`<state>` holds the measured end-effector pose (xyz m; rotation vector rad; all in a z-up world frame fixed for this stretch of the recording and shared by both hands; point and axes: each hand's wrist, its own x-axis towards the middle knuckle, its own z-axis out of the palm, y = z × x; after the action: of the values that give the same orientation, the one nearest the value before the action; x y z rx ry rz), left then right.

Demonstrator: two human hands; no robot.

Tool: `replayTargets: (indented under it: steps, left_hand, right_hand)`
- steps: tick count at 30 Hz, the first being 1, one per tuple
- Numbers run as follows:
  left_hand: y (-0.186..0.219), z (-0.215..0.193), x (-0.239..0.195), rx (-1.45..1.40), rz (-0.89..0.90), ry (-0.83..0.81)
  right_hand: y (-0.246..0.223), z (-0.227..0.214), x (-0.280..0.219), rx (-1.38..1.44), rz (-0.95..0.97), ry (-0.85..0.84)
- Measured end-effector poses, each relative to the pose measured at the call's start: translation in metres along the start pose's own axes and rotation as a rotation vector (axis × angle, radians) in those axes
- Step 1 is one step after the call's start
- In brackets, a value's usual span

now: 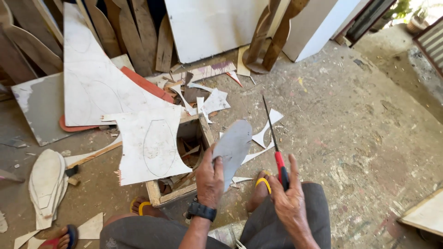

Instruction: Using a utility knife to cut a curved shape out of a white sheet of material following a drawn outline.

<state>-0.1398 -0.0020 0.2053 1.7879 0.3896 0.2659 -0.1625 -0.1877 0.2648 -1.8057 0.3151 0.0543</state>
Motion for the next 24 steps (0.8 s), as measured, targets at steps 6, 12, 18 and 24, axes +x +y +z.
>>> replayTargets:
  steps: [6, 12, 18, 24]
  left_hand:
    - [0.003, -0.022, 0.040, 0.074, -0.016, 0.059]
    - [-0.033, -0.012, 0.084, 0.514, -0.063, -0.065]
    - [-0.126, 0.024, 0.112, 0.772, -0.395, -0.254]
    - [-0.177, 0.044, 0.107, 0.829, -0.398, -0.328]
  right_hand:
    - [0.032, -0.026, -0.004, -0.027, 0.041, 0.017]
    - [0.028, -0.017, 0.016, -0.145, 0.203, -0.014]
    - [0.080, 0.004, 0.050, -0.334, 0.290, -0.042]
    - [0.099, 0.043, 0.070, -0.378, 0.245, -0.198]
